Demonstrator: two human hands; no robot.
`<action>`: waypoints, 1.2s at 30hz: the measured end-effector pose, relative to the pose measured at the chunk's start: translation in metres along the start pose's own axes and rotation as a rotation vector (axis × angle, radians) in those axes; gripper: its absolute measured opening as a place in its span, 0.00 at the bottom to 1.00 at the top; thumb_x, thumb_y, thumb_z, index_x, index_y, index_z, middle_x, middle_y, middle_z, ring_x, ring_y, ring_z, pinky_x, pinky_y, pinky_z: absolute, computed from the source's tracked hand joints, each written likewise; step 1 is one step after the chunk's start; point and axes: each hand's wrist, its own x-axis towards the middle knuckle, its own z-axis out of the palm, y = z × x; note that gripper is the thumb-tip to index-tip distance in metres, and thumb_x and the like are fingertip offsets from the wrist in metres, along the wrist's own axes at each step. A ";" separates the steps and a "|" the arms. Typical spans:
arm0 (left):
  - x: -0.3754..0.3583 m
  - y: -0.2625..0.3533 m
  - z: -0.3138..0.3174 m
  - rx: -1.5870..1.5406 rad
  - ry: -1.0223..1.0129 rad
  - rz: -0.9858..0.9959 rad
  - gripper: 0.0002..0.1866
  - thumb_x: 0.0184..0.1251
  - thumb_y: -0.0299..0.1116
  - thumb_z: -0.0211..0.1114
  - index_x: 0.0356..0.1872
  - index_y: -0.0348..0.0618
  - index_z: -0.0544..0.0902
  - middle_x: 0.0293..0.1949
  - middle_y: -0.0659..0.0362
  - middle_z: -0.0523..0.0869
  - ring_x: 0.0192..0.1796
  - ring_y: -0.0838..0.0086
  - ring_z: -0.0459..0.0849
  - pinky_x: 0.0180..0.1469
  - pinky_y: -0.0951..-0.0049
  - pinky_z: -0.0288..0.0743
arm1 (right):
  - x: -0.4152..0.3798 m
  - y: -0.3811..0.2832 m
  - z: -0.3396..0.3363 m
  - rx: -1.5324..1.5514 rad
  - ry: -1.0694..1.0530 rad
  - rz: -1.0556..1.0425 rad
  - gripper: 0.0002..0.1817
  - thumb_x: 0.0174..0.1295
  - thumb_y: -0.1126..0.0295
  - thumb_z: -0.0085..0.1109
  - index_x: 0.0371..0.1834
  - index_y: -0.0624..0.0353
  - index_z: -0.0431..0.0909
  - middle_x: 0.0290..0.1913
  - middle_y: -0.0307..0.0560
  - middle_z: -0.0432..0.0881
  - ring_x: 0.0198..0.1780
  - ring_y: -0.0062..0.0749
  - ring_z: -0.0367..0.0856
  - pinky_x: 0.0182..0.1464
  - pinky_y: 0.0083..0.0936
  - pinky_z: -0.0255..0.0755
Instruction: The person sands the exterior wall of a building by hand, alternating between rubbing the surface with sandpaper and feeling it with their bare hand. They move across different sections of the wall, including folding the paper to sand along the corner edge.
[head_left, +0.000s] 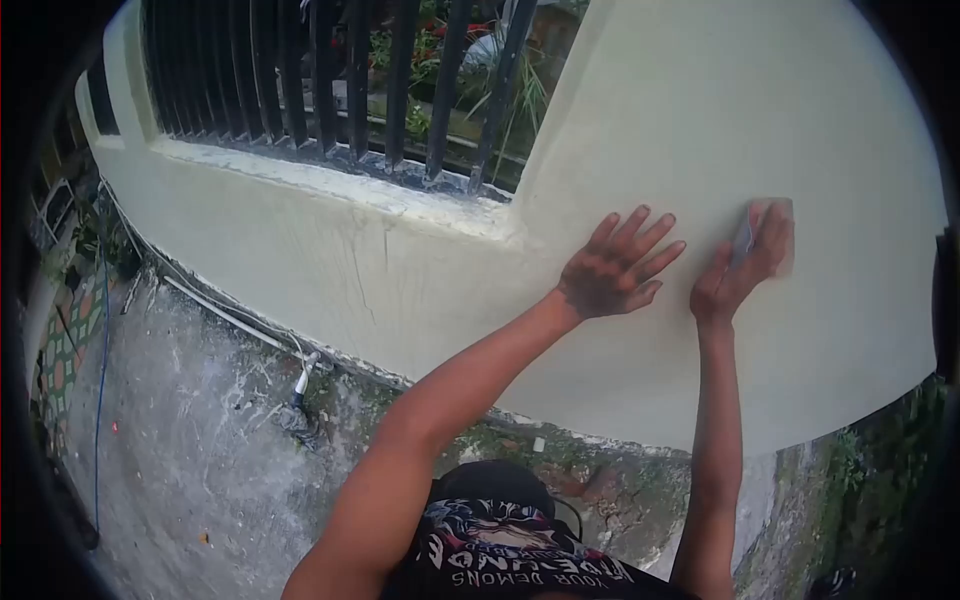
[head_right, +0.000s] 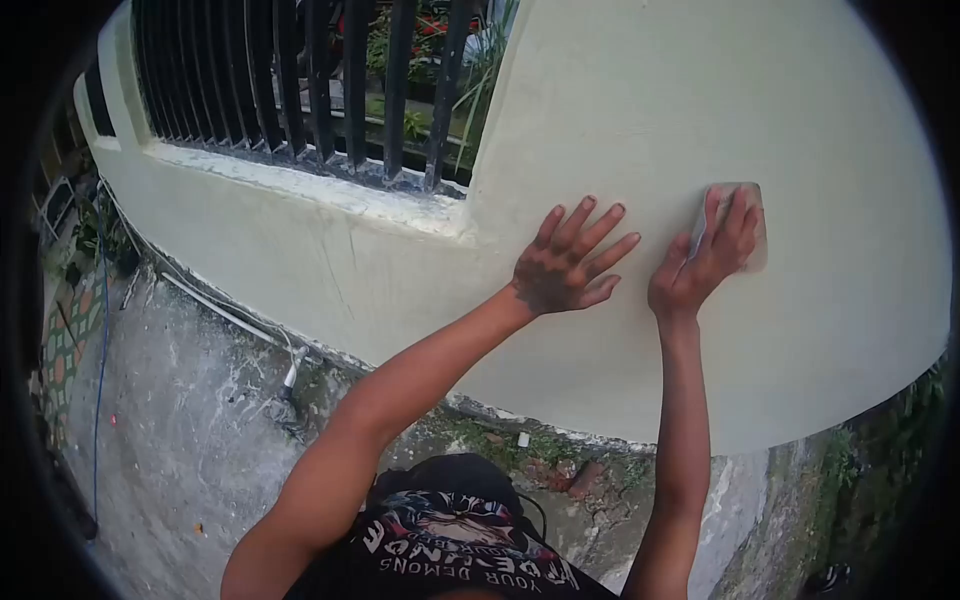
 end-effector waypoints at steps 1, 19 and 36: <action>0.003 0.009 0.008 0.006 0.019 0.010 0.35 0.65 0.60 0.64 0.75 0.70 0.75 0.81 0.59 0.66 0.84 0.58 0.58 0.85 0.48 0.40 | 0.011 0.001 -0.009 -0.013 -0.014 -0.024 0.33 0.70 0.70 0.48 0.81 0.44 0.68 0.84 0.50 0.60 0.86 0.53 0.47 0.83 0.55 0.32; -0.030 -0.013 -0.002 0.157 -0.074 0.120 0.33 0.69 0.62 0.58 0.74 0.72 0.75 0.79 0.59 0.69 0.83 0.54 0.59 0.85 0.50 0.44 | 0.090 0.211 -0.111 -0.311 0.132 -0.390 0.25 0.82 0.60 0.40 0.79 0.39 0.69 0.83 0.31 0.64 0.84 0.37 0.56 0.85 0.45 0.47; -0.036 -0.002 0.010 0.247 -0.085 0.162 0.39 0.75 0.59 0.48 0.80 0.48 0.65 0.81 0.38 0.59 0.84 0.39 0.52 0.81 0.37 0.41 | -0.401 0.388 -0.208 -0.171 0.653 1.236 0.39 0.81 0.50 0.42 0.81 0.73 0.53 0.79 0.71 0.58 0.80 0.62 0.60 0.81 0.47 0.53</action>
